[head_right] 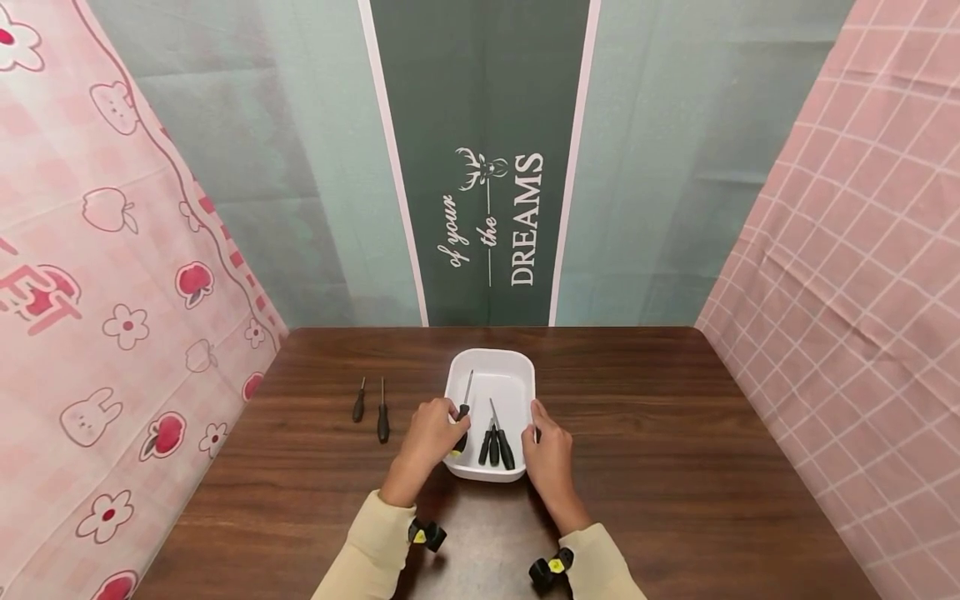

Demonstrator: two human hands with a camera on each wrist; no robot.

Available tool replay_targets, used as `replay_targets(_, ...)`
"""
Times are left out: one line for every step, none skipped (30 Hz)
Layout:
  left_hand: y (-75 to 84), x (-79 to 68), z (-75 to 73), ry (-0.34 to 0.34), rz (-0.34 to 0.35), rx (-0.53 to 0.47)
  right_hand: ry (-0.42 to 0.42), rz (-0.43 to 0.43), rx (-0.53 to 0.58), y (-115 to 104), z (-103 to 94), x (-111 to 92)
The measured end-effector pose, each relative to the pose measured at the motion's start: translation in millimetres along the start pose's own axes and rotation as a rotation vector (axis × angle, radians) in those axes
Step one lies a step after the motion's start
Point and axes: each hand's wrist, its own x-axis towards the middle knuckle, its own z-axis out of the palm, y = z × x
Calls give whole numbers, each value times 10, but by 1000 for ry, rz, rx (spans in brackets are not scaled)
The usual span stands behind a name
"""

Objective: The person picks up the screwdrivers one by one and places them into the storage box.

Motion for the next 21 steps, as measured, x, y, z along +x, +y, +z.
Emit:
replay_targets(7,-3,1,-4,-7,-4,-1,1,0,-1,-1,0)
replay_targets(13,-4,3,-6,-11,-5,-2,3,0,-1,-3,-1)
replay_targets(19,-5,4,-9,-17,-6,-6,5,1,0,-4,-1)
replay_targets(24,-6,7,-10,-19,-5,-10,9,2,-4,-8,-3)
replay_targets(29,-6,10,-10,-20,-7,-18,14,2,-5,-13,-3)
replay_targets(33,-3,14,-8,-19,-7,-18,13,4,-8,-17,-3)
replay_targets(38,1,19,-7,-17,-2,-23,19,5,-9,-21,-2)
replay_targets(41,4,23,-5,-15,0,-27,22,5,-8,-23,0)
replay_targets(44,10,29,-5,-13,1,-28,22,6,-8,-23,2)
replay_targets(45,14,34,-3,-11,2,-26,22,8,-10,-23,4)
replay_targets(48,17,38,-4,-12,0,-22,19,8,-9,-21,7)
replay_targets(49,20,41,-4,-10,1,-14,13,11,-7,-16,7)
replay_targets(50,20,43,-5,-10,2,-11,10,11,-3,-12,7)
replay_targets(49,19,45,-8,-11,-2,-3,2,12,1,-8,7)
replay_targets(49,18,47,-9,-12,-5,6,-7,13,3,-4,5)
replay_targets(48,16,49,-9,-14,-5,13,-15,13,6,0,3)
replay_targets(46,15,52,-11,-16,-5,19,-21,12,12,3,0)
replay_targets(43,14,57,-12,-17,-6,22,-27,12,17,5,-2)
replay_targets(39,14,63,-11,-19,-7,25,-30,11,21,6,-5)
replay_targets(36,14,70,-10,-20,-6,26,-32,11,24,7,-6)
replay_targets(34,14,75,-10,-22,-3,27,-33,11,27,7,-8)
